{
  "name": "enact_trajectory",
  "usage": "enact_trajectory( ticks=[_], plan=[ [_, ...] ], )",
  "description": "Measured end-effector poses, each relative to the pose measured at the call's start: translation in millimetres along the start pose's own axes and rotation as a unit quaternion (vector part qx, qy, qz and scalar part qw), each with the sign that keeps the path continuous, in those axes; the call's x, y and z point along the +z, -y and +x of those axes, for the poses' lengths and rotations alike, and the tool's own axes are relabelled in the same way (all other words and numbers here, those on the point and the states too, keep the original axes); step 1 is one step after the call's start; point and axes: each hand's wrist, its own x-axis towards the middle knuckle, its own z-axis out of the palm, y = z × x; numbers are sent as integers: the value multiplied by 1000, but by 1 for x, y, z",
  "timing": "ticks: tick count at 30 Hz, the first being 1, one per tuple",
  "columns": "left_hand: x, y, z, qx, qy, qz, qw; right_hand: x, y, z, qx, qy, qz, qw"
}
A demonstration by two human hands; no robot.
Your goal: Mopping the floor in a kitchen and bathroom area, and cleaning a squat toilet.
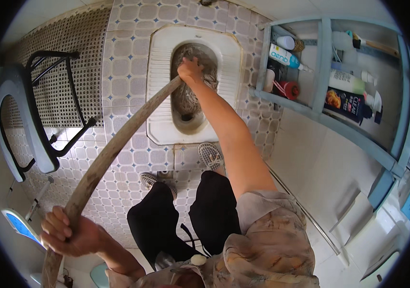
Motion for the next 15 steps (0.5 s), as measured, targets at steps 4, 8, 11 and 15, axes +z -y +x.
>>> enact_trajectory(
  ticks=[4,8,11,15],
  plan=[
    [69,14,15,-31,71,12,997,-31,-77,-48,-77,-70,300,948],
    [97,2,37,-82,154,-8,985,-37,-61,-186,107,62,413,902],
    [106,-19,33,-144,171,-24,974,-73,-27,-267,216,260,645,685],
    [92,-77,-10,-136,179,-38,974,-108,60,-315,222,267,797,495]
  ],
)
